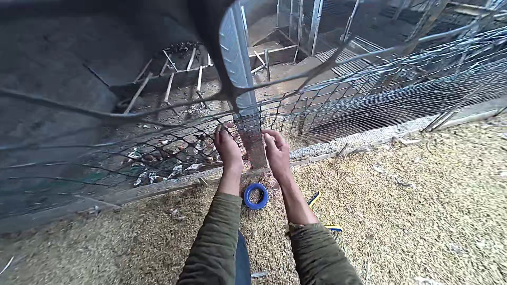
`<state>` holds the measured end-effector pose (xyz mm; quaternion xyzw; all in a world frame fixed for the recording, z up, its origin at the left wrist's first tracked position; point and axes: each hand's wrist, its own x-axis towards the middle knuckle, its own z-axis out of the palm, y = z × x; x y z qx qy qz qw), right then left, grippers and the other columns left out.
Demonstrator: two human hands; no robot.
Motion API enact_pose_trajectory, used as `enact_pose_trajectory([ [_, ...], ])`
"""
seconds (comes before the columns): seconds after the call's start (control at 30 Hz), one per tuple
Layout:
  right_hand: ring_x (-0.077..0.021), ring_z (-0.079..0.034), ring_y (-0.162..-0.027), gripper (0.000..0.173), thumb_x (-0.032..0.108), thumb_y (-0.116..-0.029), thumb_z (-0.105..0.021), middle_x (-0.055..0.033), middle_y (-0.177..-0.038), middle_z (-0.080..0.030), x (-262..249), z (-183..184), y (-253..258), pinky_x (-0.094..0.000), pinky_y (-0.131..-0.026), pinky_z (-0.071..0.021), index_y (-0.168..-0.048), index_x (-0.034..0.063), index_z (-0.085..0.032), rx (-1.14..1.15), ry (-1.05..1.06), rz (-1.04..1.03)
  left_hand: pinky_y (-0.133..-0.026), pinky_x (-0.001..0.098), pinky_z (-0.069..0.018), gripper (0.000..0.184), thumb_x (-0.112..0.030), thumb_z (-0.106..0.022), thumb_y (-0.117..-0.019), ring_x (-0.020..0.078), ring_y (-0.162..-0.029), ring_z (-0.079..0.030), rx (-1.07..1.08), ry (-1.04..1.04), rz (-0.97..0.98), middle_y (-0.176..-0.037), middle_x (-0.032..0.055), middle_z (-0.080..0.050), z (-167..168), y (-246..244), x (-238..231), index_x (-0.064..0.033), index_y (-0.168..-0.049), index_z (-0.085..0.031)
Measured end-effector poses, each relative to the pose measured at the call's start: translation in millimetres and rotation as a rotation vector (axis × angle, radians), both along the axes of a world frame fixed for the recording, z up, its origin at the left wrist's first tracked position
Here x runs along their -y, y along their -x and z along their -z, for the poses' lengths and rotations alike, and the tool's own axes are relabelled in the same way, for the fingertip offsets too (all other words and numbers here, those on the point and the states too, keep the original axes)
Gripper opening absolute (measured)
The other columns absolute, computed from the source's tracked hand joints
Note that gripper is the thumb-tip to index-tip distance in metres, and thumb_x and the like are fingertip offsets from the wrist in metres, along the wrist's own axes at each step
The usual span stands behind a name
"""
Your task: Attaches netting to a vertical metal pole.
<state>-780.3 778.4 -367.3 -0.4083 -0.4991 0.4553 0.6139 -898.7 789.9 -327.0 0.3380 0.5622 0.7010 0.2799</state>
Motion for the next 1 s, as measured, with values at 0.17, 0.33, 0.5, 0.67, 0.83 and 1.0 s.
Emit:
enact_pose_trajectory([
  [0.17, -0.0052, -0.038, -0.048, 0.033, 0.026, -0.1103, -0.044, 0.0035, -0.064, -0.046, -2.7, -21.2, -11.4, -0.0253, -0.048, -0.0375, -0.127, 0.0093, -0.066, -0.044, -0.009, 0.091, -0.088, 0.0361, -0.0417, 0.038, -0.027, -0.027, -0.1113, 0.0125, -0.106, -0.051, 0.039, -0.034, 0.064, -0.117, 0.0011, -0.058, -4.2, 0.5, 2.0, -0.0114, -0.117, -0.061],
  [0.33, -0.0078, -0.049, -0.062, 0.03, 0.028, -0.1095, -0.049, -0.001, -0.079, -0.063, -0.9, -38.0, -13.7, -0.0308, -0.061, -0.0445, -0.121, 0.01, -0.071, 0.106, 0.016, 0.117, -0.092, 0.0369, -0.043, 0.039, -0.026, -0.026, -0.1095, 0.0123, -0.109, -0.053, 0.024, -0.014, 0.143, -0.118, 0.0011, -0.058, -8.8, 10.1, 0.6, -0.0106, -0.122, -0.06],
  [0.5, -0.0134, -0.05, -0.058, 0.031, 0.032, -0.1084, -0.053, -0.0048, -0.075, -0.063, -3.2, -49.9, -5.1, -0.0372, -0.059, -0.0458, -0.122, 0.0102, -0.07, 0.217, 0.065, 0.083, -0.092, 0.0348, -0.0459, 0.039, -0.024, -0.028, -0.1111, 0.0111, -0.112, -0.056, -0.007, -0.002, 0.183, -0.123, 0.003, -0.061, -15.4, 21.8, -14.9, -0.0082, -0.133, -0.056],
  [0.67, -0.0177, -0.048, -0.054, 0.042, 0.048, -0.0984, -0.067, -0.0072, -0.071, -0.06, -15.6, -77.2, 11.8, -0.04, -0.053, -0.0447, -0.114, 0.0094, -0.071, 0.355, 0.014, 0.064, -0.09, 0.0352, -0.0467, 0.04, -0.025, -0.027, -0.113, 0.0121, -0.106, -0.056, -0.02, -0.033, 0.158, -0.116, 0.0059, -0.06, -21.4, 22.3, -32.8, -0.0039, -0.127, -0.058],
  [0.83, -0.0264, -0.064, -0.075, 0.045, 0.047, -0.0996, -0.064, -0.0115, -0.08, -0.067, -47.7, -95.1, 22.9, -0.0526, -0.072, -0.0506, -0.092, 0.0036, -0.072, 0.438, 0.006, 0.135, -0.096, 0.0406, -0.0478, 0.044, -0.029, -0.028, -0.1131, 0.0169, -0.11, -0.057, -0.039, -0.062, 0.14, -0.119, 0.0101, -0.061, -15.4, 24.5, -39.4, -0.0008, -0.135, -0.053],
  [1.0, -0.0294, -0.062, -0.075, 0.048, 0.048, -0.1006, -0.063, -0.0134, -0.078, -0.063, -64.4, -105.7, 28.0, -0.0545, -0.071, -0.0489, -0.086, 0.0026, -0.067, 0.49, 0.04, 0.126, -0.102, 0.0448, -0.0441, 0.047, -0.035, -0.025, -0.113, 0.0201, -0.12, -0.054, -0.085, -0.073, 0.17, -0.128, 0.011, -0.059, -14.6, 25.9, -36.2, -0.0046, -0.137, -0.051],
])
